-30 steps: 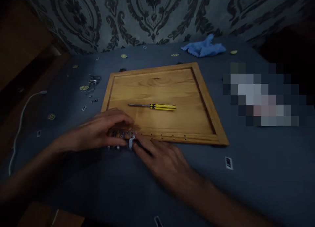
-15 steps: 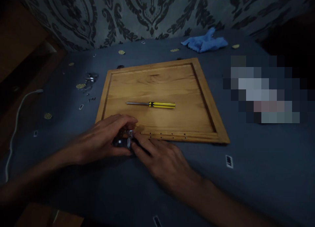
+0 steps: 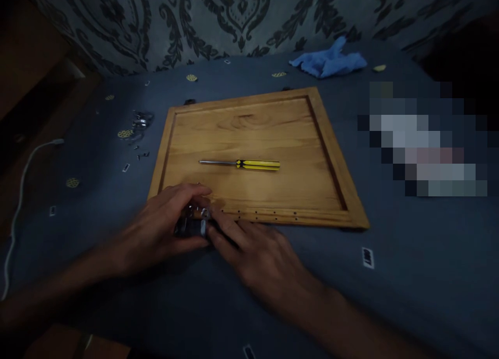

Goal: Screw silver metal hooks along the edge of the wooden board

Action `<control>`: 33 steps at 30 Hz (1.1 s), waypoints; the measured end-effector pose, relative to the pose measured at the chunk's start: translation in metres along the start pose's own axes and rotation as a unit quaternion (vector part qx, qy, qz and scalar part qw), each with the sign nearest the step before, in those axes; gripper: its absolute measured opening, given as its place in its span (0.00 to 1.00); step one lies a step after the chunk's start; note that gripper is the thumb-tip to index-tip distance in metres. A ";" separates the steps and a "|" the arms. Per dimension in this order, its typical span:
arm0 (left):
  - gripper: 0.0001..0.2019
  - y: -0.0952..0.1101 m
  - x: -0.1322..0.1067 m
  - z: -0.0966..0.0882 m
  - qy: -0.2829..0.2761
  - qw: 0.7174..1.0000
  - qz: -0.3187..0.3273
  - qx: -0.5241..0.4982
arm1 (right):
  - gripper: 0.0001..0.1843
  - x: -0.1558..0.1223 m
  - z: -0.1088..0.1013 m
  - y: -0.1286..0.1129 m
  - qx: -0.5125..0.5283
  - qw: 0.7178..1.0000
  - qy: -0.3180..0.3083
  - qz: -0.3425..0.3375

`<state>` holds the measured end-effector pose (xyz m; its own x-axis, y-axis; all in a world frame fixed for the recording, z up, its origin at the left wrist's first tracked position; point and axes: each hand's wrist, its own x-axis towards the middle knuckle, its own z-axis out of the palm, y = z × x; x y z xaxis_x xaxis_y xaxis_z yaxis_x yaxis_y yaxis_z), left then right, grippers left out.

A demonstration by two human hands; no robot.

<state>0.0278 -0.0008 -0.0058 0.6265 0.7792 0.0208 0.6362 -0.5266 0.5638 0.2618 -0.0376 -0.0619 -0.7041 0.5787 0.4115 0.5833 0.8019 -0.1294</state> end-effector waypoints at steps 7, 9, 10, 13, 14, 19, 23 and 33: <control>0.33 -0.004 -0.004 0.005 0.011 1.000 0.001 -0.007 | 0.23 -0.001 0.000 0.000 -0.001 1.000 0.014 -0.004; 0.34 -0.004 -0.004 0.005 0.010 1.000 -0.012 -0.005 | 0.23 -0.001 -0.001 0.000 -0.002 1.000 0.010 -0.004; 0.34 -0.003 -0.004 0.004 0.010 1.000 -0.018 -0.004 | 0.24 -0.001 -0.001 0.001 -0.002 1.000 0.008 -0.004; 0.33 -0.001 -0.005 0.003 0.006 1.000 -0.029 -0.005 | 0.24 0.000 -0.002 0.002 0.001 1.000 0.002 -0.005; 0.33 -0.001 -0.005 0.002 0.004 1.000 -0.030 -0.005 | 0.25 0.000 -0.002 0.002 0.002 1.000 -0.001 -0.008; 0.33 0.001 -0.004 0.001 0.001 0.999 -0.040 -0.003 | 0.26 -0.002 -0.004 0.002 0.012 1.000 0.010 -0.004; 0.31 0.002 -0.003 0.001 0.000 0.999 -0.037 -0.008 | 0.28 -0.004 -0.005 0.002 0.033 0.999 0.022 0.007; 0.33 -0.003 -0.007 0.007 0.020 0.999 -0.032 0.005 | 0.25 -0.002 -0.002 0.002 0.037 0.999 -0.018 -0.001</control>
<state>0.0248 -0.0066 -0.0133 0.5659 0.8243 0.0188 0.6788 -0.4787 0.5569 0.2650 -0.0378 -0.0607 -0.7199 0.5809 0.3800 0.5513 0.8111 -0.1955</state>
